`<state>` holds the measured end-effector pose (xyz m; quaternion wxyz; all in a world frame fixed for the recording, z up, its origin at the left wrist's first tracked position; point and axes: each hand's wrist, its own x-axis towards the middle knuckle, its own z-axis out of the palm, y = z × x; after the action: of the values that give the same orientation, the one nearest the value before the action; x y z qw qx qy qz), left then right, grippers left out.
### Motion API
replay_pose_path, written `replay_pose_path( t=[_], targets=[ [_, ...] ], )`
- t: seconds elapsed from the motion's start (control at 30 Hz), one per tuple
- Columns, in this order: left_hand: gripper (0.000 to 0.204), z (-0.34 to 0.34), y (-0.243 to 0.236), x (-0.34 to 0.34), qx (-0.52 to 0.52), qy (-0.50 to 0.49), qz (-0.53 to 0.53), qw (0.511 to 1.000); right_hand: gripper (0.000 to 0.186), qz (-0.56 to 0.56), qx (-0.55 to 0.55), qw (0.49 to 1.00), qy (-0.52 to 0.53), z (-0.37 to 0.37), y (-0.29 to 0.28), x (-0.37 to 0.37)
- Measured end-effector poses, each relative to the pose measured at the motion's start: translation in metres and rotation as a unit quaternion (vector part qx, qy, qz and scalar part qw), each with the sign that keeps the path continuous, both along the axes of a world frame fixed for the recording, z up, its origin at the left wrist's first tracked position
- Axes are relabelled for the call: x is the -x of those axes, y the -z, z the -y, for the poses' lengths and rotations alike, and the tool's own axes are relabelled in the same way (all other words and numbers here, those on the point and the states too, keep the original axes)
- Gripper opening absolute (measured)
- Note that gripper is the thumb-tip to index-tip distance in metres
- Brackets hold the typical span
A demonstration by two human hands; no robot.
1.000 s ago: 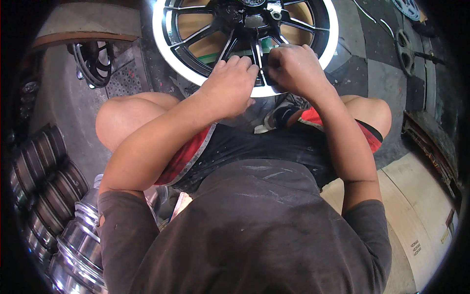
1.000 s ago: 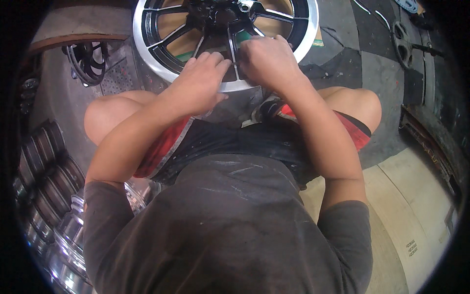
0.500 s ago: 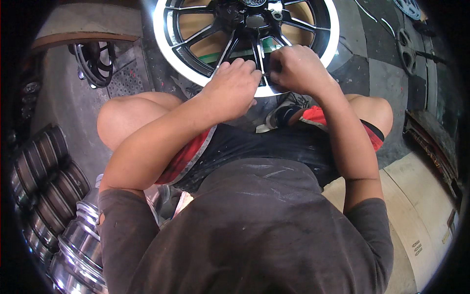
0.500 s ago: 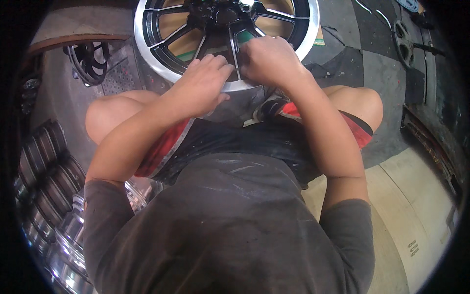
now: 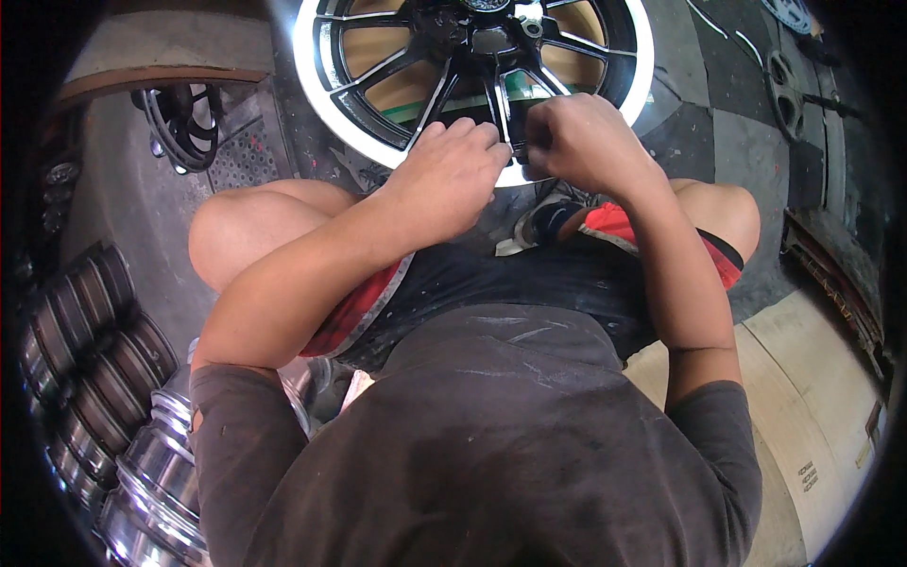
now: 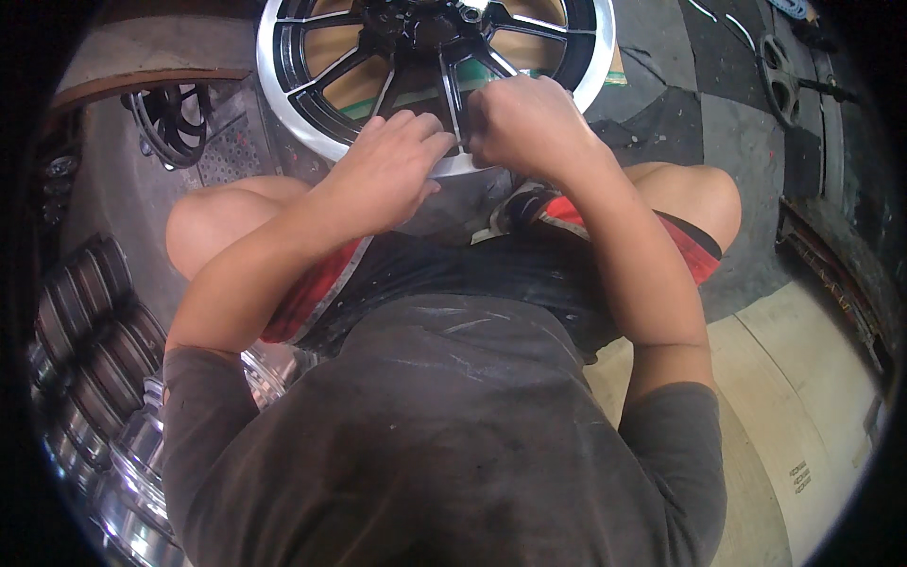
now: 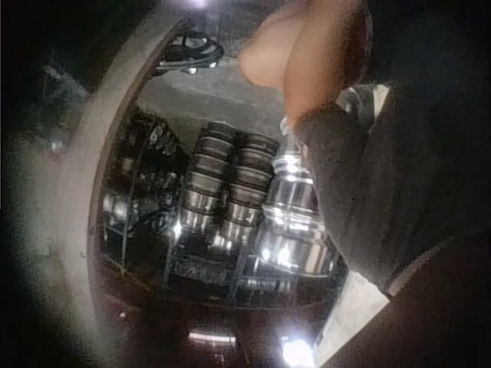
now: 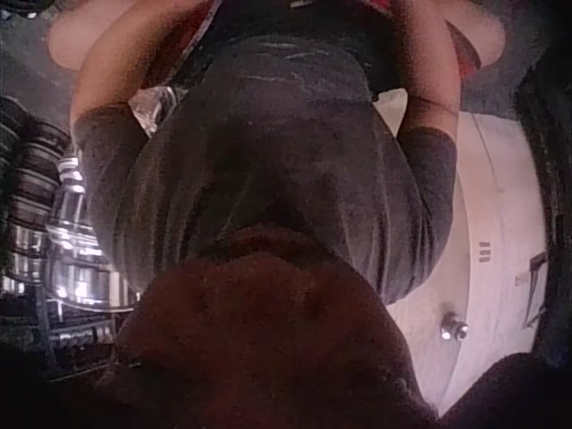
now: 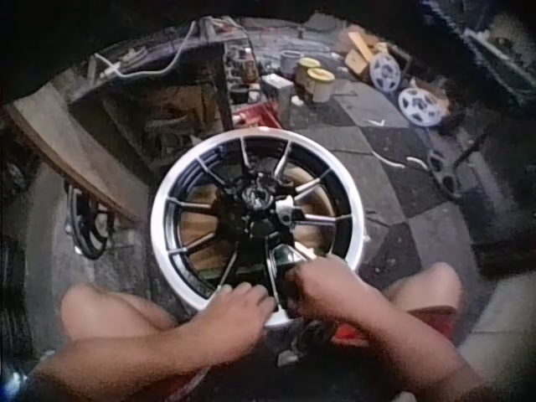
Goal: The person sands the spokes and hub of a motorcycle wheel using sandpaper, rotating the wheel by hand to work on different sections.
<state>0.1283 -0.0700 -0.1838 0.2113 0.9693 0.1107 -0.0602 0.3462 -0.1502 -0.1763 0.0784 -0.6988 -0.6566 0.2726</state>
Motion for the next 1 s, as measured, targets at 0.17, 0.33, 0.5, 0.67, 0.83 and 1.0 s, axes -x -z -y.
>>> replay_pose_path(
  t=[0.17,0.33,0.5,0.67,0.83,1.0],
  targets=[
    [0.05,0.001,-0.003,0.001,0.004,0.008,0.013,1.0,0.017,0.005,0.01,1.0,0.003,0.003,-0.008,0.004],
    [0.049,0.001,-0.003,0.002,0.004,0.013,0.021,1.0,0.018,0.004,0.024,1.0,0.019,0.005,-0.01,0.005],
    [0.05,-0.001,-0.004,0.002,0.007,0.017,0.022,1.0,0.018,-0.006,0.031,0.999,0.021,0.008,-0.013,0.006],
    [0.065,-0.007,-0.023,-0.001,0.069,-0.023,-0.03,0.997,0.019,-0.065,0.021,0.996,0.061,0.009,-0.013,-0.008],
    [0.096,-0.031,-0.027,0.001,0.02,-0.099,-0.021,0.995,0.021,-0.096,-0.1,0.963,0.229,0.009,-0.026,-0.046],
    [0.121,-0.031,-0.001,-0.002,0.009,-0.075,-0.027,0.997,0.027,-0.11,-0.138,0.956,0.235,0.006,-0.025,-0.059]
  ],
)
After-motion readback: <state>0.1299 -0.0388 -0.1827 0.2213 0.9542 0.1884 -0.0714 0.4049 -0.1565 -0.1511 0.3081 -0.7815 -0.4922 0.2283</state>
